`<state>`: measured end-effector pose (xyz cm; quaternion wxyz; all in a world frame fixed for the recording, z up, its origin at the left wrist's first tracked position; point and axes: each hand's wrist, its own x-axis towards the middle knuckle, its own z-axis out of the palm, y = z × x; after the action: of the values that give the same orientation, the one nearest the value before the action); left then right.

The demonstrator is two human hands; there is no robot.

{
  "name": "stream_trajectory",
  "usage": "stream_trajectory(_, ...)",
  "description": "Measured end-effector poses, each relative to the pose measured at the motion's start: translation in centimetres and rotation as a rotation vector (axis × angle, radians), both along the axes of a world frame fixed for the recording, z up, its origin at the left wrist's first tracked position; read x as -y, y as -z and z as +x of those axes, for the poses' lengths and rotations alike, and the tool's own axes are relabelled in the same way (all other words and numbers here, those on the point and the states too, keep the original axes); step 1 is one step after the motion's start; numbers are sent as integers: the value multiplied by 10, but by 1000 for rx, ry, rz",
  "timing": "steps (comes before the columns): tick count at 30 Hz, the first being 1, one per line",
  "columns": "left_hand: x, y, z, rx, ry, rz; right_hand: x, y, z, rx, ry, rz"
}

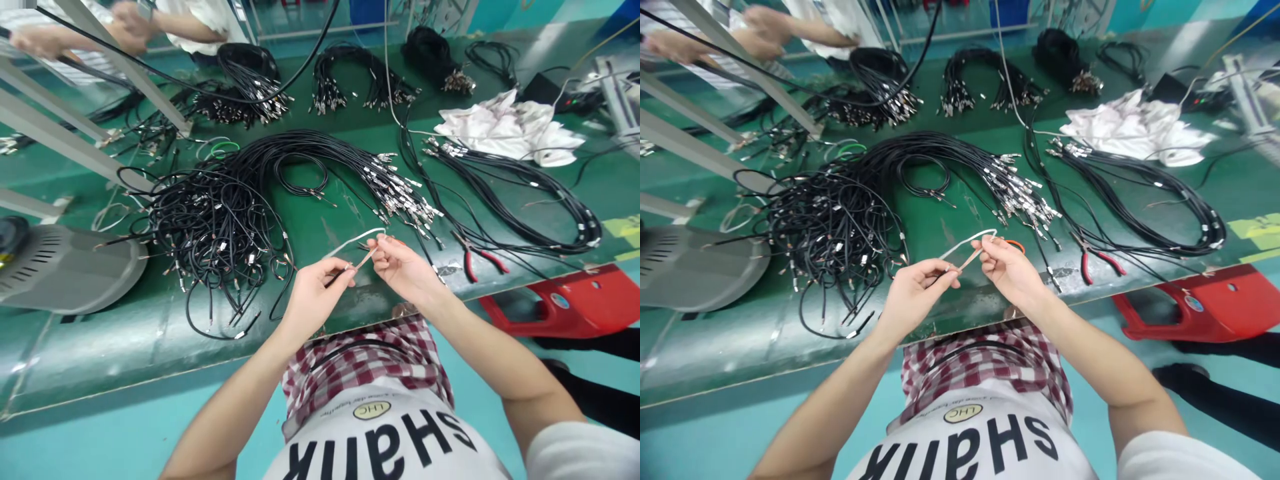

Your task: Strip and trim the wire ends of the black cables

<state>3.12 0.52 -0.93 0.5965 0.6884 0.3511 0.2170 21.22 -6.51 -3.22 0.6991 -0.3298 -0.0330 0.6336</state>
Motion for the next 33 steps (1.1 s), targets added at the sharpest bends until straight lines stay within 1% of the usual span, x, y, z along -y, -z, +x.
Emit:
stream_trajectory(3,-1,1,-1,19,-19,-57,-2,3,2,3,32,-14)
stream_trajectory(6,-3,1,0,22,-46,-55,-3,3,3,30,49,-7)
stream_trajectory(10,-4,0,1,28,-76,-63,-3,3,3,132,49,17)
stream_trajectory(14,-4,-2,1,37,-104,-136,-2,5,2,170,44,3)
stream_trajectory(16,-5,-2,0,58,-121,-183,0,6,0,183,19,-8)
stream_trajectory(21,-5,-2,-2,110,-169,-241,8,5,-14,243,-123,-31)
stream_trajectory(23,-4,-1,-1,120,-184,-251,10,4,-21,276,-147,-28)
stream_trajectory(28,-2,-1,0,120,-190,-259,7,2,-35,370,-126,-6)
stream_trajectory(30,-1,-1,0,114,-184,-237,5,3,-41,408,-113,-6)
stream_trajectory(33,0,3,-1,110,-193,-186,2,5,-51,390,-56,-12)
